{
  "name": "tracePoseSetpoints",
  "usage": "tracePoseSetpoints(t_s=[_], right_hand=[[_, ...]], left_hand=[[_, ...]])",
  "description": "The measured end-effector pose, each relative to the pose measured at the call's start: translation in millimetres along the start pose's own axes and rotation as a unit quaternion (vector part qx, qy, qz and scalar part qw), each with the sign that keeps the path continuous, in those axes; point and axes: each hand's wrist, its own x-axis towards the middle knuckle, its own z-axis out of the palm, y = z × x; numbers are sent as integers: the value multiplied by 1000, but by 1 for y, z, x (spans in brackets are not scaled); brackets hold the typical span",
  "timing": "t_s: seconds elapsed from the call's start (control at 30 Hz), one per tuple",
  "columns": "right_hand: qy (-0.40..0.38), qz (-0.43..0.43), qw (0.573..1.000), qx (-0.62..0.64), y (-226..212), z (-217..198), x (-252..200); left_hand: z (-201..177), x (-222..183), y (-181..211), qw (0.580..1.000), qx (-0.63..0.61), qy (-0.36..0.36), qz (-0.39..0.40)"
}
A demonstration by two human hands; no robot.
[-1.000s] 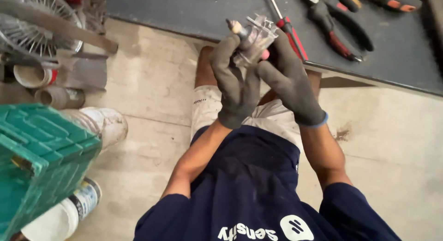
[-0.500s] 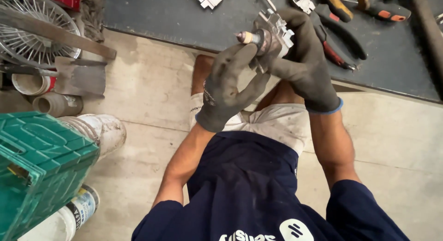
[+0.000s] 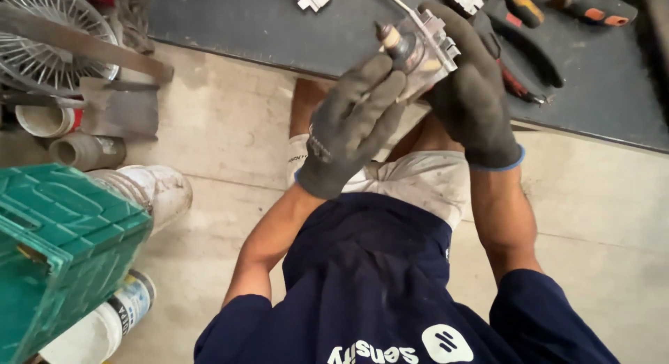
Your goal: Disassembling a mechanical rotor component by using a screwdriver to pry off a metal plate.
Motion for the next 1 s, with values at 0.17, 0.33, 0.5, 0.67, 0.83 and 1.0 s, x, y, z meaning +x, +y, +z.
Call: tracePoseSetpoints(t_s=[0.17, 0.33, 0.5, 0.67, 0.83, 1.0], right_hand=[[96, 357, 826, 425, 6, 4, -13], [99, 379, 808, 441, 2, 0, -13], [90, 385, 811, 431, -1, -2, -7], [109, 419, 793, 428, -9, -2, 2], [102, 417, 798, 423, -2, -2, 3], [99, 409, 789, 448, 2, -2, 0]], left_hand=[[17, -17, -2, 969, -100, -45, -222], [15, 8, -5, 987, -72, 11, -142], [22, 8, -10, 993, -17, 1, -116], [37, 3, -17, 993, 4, 92, -76], [35, -11, -17, 990, -33, 43, -129], [16, 1, -13, 975, -99, -1, -200]])
